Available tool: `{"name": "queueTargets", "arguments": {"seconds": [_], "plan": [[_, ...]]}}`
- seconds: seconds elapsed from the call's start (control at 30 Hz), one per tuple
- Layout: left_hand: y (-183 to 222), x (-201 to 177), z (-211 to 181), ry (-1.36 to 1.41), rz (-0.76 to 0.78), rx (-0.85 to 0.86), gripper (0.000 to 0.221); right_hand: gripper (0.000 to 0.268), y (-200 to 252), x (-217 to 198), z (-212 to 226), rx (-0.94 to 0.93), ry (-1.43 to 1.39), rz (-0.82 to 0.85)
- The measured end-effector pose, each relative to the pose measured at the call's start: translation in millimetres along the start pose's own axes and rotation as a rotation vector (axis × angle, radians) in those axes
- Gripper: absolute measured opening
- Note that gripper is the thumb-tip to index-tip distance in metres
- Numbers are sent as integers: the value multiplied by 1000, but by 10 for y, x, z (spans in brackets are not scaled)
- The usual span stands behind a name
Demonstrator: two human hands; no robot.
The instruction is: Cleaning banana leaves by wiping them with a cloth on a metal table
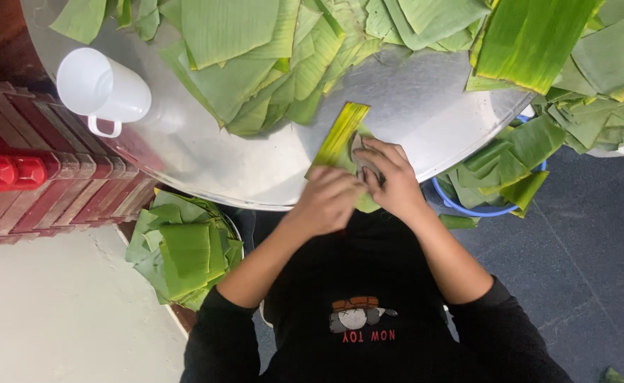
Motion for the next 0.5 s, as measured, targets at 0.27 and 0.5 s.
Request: {"name": "queueTargets", "arguments": {"seconds": [0.27,0.5], "plan": [[38,151,536,-248,521,-223,42,39,41,-74,-66,57,-81,-53],[156,67,1047,-519,520,-327,52,35,61,-72,-35,-6,-70,-88]]}}
Point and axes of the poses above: each hand's wrist, its own y-axis away from the middle knuckle, its own x-axis out of the palm, z = x × y, the point moved 10 cm from there along -y, towards the middle knuckle, and after that the axes turned 7 degrees about -y, right-handed, at the moved point
